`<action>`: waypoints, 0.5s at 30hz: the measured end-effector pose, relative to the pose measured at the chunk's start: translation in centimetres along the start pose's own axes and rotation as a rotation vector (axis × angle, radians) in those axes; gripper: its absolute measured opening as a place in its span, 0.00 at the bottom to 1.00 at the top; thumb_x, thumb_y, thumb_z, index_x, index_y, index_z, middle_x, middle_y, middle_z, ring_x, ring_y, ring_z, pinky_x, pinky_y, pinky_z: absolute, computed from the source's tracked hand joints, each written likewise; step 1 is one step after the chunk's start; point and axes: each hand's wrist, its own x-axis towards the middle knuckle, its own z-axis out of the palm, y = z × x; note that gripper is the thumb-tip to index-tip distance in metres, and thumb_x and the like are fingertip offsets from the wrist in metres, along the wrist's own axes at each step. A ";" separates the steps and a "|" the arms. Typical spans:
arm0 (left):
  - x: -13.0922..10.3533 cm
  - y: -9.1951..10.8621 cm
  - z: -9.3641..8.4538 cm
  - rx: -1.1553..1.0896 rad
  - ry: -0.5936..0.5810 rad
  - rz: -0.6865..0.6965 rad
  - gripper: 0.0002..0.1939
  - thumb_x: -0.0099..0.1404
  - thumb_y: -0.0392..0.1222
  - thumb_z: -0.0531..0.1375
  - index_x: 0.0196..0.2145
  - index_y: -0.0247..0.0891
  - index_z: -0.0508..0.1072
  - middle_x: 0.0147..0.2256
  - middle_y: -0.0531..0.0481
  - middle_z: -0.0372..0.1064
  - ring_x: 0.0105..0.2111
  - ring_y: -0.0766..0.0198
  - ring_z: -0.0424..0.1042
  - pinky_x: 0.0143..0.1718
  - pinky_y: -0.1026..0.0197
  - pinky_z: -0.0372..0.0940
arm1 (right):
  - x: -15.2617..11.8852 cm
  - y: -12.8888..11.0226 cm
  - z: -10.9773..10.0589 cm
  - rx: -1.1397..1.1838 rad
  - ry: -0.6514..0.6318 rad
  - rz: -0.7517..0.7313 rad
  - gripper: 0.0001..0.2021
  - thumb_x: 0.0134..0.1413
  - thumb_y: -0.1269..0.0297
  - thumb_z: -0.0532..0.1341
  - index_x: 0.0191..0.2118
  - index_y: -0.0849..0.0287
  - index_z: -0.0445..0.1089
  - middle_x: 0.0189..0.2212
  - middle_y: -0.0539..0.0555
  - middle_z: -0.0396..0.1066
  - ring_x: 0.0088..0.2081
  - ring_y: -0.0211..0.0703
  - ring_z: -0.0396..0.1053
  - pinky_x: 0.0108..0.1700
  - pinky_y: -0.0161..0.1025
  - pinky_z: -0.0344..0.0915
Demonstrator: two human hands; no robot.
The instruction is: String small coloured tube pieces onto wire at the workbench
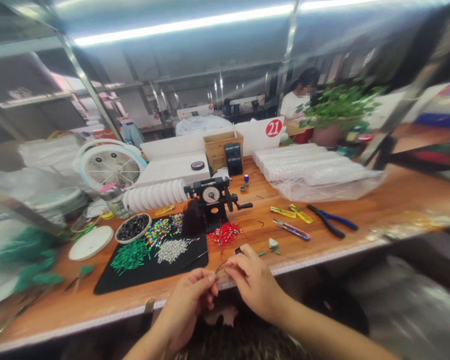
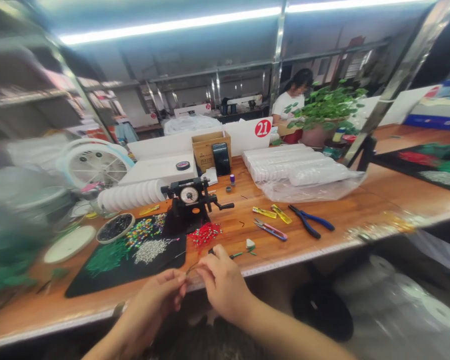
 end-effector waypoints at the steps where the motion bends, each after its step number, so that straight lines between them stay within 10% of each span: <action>1: 0.0 0.0 -0.1 0.023 -0.002 0.007 0.13 0.53 0.44 0.64 0.23 0.33 0.66 0.21 0.53 0.64 0.20 0.72 0.57 0.24 0.67 0.53 | 0.1 0.0 -0.1 -0.004 -0.007 -0.002 0.09 0.58 0.67 0.51 0.34 0.58 0.68 0.33 0.52 0.62 0.36 0.33 0.63 0.40 0.31 0.61; 15: 1.0 1.2 0.1 0.298 -0.076 0.023 0.15 0.51 0.49 0.62 0.26 0.34 0.66 0.19 0.54 0.64 0.17 0.72 0.57 0.22 0.67 0.52 | 2.8 0.4 -1.9 -0.102 -0.296 -0.091 0.11 0.60 0.67 0.48 0.34 0.59 0.67 0.34 0.51 0.66 0.38 0.33 0.62 0.42 0.32 0.59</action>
